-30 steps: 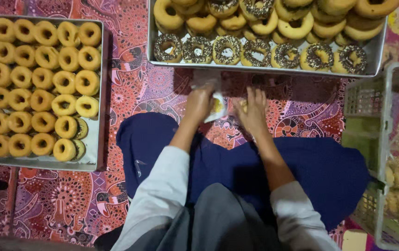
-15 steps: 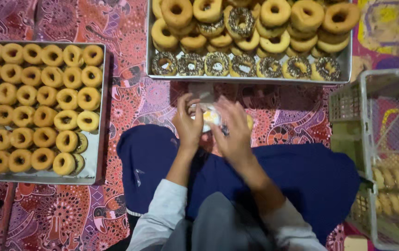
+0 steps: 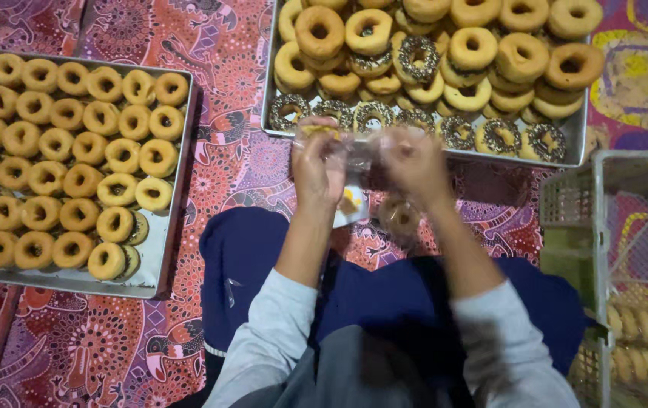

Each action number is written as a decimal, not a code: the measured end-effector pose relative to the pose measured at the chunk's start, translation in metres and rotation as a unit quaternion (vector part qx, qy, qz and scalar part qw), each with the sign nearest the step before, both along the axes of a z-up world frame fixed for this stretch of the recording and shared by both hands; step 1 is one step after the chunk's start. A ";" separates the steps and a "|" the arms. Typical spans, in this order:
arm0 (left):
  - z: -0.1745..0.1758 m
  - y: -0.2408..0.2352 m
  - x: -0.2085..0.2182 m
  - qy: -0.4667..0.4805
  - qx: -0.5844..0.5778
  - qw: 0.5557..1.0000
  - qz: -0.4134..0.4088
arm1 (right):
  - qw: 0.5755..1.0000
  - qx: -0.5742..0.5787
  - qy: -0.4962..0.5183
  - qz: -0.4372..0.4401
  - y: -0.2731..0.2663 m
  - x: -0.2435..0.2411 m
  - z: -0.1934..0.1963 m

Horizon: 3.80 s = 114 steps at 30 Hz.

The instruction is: The person sits on a mat and repeatedly picks donuts from metal trays, places them into small plastic bags, and sets the filled bags aside. The person handles both plain and sesame-topped donuts.

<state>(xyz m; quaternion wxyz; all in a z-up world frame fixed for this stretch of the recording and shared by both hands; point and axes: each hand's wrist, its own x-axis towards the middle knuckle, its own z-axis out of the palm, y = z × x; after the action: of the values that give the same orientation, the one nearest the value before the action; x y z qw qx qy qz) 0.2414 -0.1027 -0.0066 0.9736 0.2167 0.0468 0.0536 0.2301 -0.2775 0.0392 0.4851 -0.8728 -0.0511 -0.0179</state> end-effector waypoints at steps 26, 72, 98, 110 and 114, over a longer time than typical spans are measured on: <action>0.008 0.014 0.008 -0.118 -0.104 0.987 0.035 | 0.998 -0.012 -0.063 -0.023 0.022 -0.069 0.085; 0.019 0.129 -0.263 0.125 0.470 0.866 0.114 | 0.931 -0.062 -0.256 0.252 0.148 -0.185 0.045; -0.001 0.137 -0.258 0.199 0.401 0.894 -0.027 | 0.826 0.407 0.332 0.203 0.132 -0.204 -0.070; 0.017 0.115 -0.259 0.081 0.741 0.635 0.202 | 0.985 0.152 0.064 0.046 0.141 -0.202 -0.088; 0.000 0.097 -0.252 0.081 0.771 0.615 0.141 | 0.951 0.280 0.129 0.015 0.122 -0.210 -0.153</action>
<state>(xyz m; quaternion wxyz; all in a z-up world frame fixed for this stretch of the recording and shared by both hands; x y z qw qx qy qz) -0.0107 -0.0055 -0.0069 0.4204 0.8821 0.0968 0.1891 0.0200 -0.1558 -0.1135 0.7125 -0.6961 0.0056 0.0882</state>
